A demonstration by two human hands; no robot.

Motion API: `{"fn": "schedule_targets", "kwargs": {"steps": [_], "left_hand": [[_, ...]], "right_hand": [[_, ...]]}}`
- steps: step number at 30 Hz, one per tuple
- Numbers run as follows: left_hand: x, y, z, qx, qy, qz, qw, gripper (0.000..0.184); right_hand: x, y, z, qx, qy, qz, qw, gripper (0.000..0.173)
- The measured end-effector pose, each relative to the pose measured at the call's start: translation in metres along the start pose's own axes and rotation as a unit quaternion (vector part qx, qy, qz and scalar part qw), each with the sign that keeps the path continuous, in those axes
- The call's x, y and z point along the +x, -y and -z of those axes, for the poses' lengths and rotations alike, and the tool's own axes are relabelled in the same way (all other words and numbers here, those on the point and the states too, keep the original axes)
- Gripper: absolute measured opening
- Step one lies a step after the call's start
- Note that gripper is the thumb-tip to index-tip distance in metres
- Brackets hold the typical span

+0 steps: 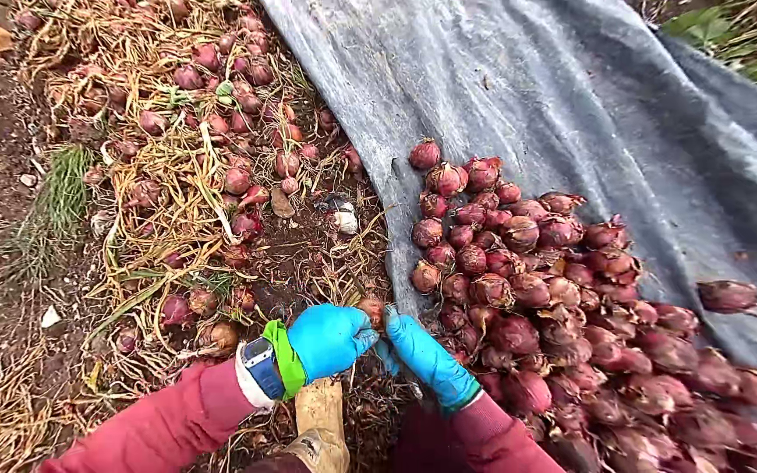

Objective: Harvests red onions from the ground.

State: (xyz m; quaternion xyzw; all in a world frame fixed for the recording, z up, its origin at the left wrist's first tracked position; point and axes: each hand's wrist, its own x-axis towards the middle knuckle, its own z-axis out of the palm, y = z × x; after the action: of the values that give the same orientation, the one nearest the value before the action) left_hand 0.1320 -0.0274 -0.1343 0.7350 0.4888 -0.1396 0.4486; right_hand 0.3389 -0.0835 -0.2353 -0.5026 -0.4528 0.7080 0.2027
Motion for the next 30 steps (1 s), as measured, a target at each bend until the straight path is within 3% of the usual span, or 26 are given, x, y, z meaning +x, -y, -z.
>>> {"fn": "schedule_targets", "kwargs": {"steps": [4,5,8,11,14,15,18,21,24,27,30], "left_hand": [[0.007,-0.003,-0.004,-0.102,-0.105,-0.023,0.989,0.03],[0.01,-0.003,-0.001,-0.078,-0.091,-0.021,0.993,0.03],[0.014,-0.014,-0.002,0.063,0.051,-0.043,0.996,0.035],[0.021,-0.005,0.008,0.036,-0.005,-0.047,0.998,0.033],[0.029,0.059,0.03,-0.037,-0.179,0.055,0.982,0.031],[0.024,0.087,0.03,-0.025,-0.203,0.106,0.973,0.03],[0.019,0.182,0.016,0.131,-0.154,0.235,0.951,0.028],[0.032,0.241,-0.02,0.246,-0.065,0.311,0.916,0.054],[0.043,0.246,-0.019,0.283,-0.064,0.304,0.907,0.051],[0.038,0.221,-0.014,0.245,-0.1,0.253,0.931,0.076],[0.049,0.201,-0.055,0.163,-0.078,0.188,0.965,0.087]], "right_hand": [[-0.011,-0.017,0.014,-0.009,0.014,-0.026,1.0,0.098],[-0.013,-0.018,0.013,0.0,0.04,-0.023,0.999,0.099],[-0.013,-0.008,0.0,0.021,0.058,0.02,0.998,0.09],[0.001,0.01,0.008,0.033,-0.042,0.071,0.996,0.091],[0.017,0.025,0.05,0.158,-0.201,0.108,0.961,0.093],[0.018,0.028,0.06,0.18,-0.234,0.106,0.95,0.093],[0.008,0.01,0.053,0.173,-0.249,0.054,0.951,0.092],[-0.006,-0.022,0.005,0.136,-0.205,0.001,0.969,0.092],[-0.021,-0.046,-0.038,0.154,-0.183,-0.023,0.971,0.094],[-0.034,-0.055,-0.061,0.185,-0.186,-0.042,0.964,0.094],[-0.036,-0.06,-0.071,0.19,-0.18,-0.072,0.962,0.095]]}}
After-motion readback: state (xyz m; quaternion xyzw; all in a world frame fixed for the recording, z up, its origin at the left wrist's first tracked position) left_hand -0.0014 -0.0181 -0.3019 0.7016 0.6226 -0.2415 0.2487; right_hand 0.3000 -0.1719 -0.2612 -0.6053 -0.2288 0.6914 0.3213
